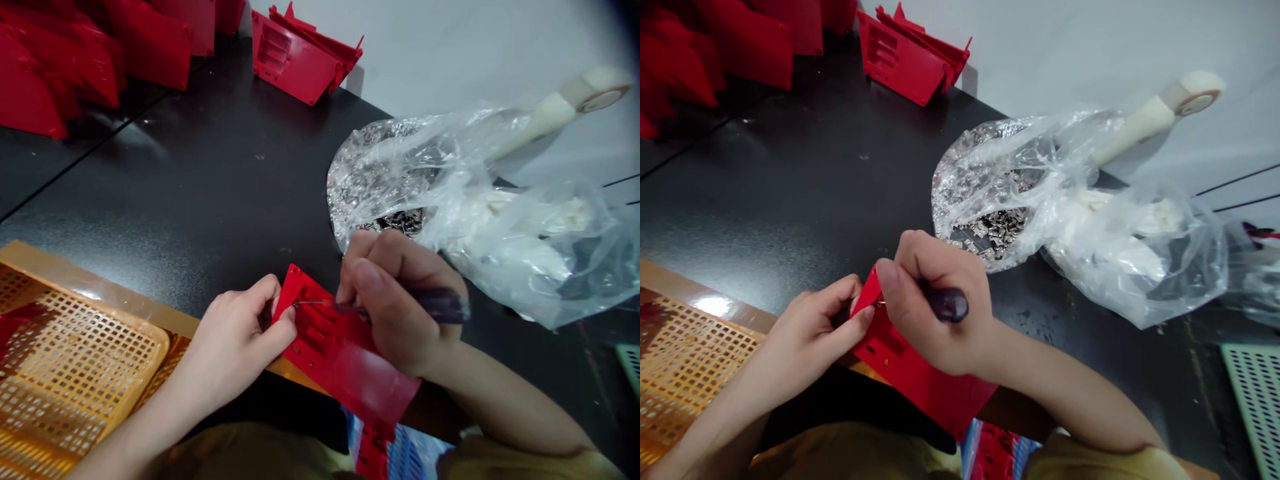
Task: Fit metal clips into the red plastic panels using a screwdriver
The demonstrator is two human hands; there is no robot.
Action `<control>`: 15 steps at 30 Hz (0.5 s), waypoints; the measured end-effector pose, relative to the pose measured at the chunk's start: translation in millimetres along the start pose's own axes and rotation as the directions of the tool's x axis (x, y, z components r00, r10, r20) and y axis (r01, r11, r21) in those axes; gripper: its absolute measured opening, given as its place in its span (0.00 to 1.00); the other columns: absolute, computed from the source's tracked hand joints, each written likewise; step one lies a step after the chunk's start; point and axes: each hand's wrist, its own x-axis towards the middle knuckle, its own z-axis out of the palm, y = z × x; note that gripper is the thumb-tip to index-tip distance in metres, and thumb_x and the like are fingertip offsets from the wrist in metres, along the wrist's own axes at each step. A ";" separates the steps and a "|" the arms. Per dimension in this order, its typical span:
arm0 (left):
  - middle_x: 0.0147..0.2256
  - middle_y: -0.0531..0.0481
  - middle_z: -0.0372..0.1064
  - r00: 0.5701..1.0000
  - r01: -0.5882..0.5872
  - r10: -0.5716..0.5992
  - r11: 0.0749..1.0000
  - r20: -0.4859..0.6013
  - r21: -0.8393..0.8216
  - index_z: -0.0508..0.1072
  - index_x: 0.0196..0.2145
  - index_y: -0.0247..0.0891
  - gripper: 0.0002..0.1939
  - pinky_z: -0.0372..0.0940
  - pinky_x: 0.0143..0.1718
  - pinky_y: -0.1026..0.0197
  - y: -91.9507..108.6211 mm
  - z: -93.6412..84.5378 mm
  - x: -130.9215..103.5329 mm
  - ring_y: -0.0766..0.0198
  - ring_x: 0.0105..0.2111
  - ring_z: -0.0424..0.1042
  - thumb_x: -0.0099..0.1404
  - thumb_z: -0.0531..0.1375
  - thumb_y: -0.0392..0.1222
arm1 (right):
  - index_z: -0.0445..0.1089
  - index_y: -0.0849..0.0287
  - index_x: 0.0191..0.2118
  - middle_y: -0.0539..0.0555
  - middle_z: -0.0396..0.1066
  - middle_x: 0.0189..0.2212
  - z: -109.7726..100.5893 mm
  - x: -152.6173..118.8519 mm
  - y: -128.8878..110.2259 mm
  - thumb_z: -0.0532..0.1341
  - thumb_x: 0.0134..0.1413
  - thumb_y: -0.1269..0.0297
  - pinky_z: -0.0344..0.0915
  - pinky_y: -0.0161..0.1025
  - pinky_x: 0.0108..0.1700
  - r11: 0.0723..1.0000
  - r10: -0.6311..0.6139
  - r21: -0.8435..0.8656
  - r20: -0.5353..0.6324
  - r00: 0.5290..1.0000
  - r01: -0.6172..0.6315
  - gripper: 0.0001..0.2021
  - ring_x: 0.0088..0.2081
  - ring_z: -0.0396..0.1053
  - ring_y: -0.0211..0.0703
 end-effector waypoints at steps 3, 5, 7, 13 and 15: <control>0.19 0.61 0.58 1.000 0.000 0.000 1.000 0.016 -0.006 0.59 0.26 0.41 0.13 0.50 0.22 0.65 -0.1 -1.2 -0.2 0.70 0.19 0.57 0.66 0.51 0.48 | 0.52 0.58 0.21 0.46 0.54 0.18 2.7 -2.4 4.1 0.56 0.64 0.65 0.52 0.37 0.24 0.999 0.037 -0.001 -0.055 0.998 -0.037 0.20 0.22 0.58 0.34; 0.20 0.60 0.59 1.000 0.004 -0.004 1.000 0.013 -0.007 0.59 0.26 0.41 0.13 0.50 0.23 0.65 -0.1 -1.3 -0.5 0.70 0.20 0.58 0.66 0.51 0.48 | 0.54 0.58 0.20 0.46 0.56 0.18 1.6 -2.3 3.8 0.56 0.64 0.64 0.51 0.37 0.23 0.999 0.044 -0.010 -0.042 0.998 -0.045 0.20 0.22 0.59 0.34; 0.19 0.60 0.57 1.000 0.001 -0.001 1.000 0.003 -0.013 0.58 0.25 0.40 0.14 0.49 0.23 0.65 -0.3 -0.7 -0.9 0.70 0.20 0.57 0.66 0.51 0.48 | 0.57 0.59 0.19 0.47 0.58 0.18 -3.1 1.7 0.0 0.57 0.63 0.61 0.53 0.36 0.23 0.999 0.028 -0.020 -0.008 1.000 -0.028 0.21 0.22 0.60 0.34; 0.19 0.59 0.56 0.999 0.027 -0.028 0.998 -0.016 -0.048 0.57 0.24 0.40 0.16 0.50 0.22 0.66 -2.4 1.2 -0.9 0.70 0.20 0.55 0.66 0.51 0.49 | 0.59 0.57 0.17 0.45 0.64 0.16 -26.3 22.2 -18.2 0.63 0.56 0.59 0.45 0.33 0.11 0.961 0.212 0.231 -0.272 0.939 -0.151 0.20 0.13 0.53 0.29; 0.20 0.58 0.59 0.998 0.055 -0.054 0.997 0.011 -0.046 0.61 0.25 0.39 0.16 0.51 0.22 0.66 -2.1 0.8 -0.3 0.70 0.21 0.57 0.66 0.50 0.50 | 0.63 0.56 0.19 0.44 0.67 0.18 -26.9 22.0 -18.3 0.63 0.55 0.61 0.42 0.33 0.07 0.972 0.198 0.183 -0.292 0.936 -0.149 0.16 0.10 0.53 0.29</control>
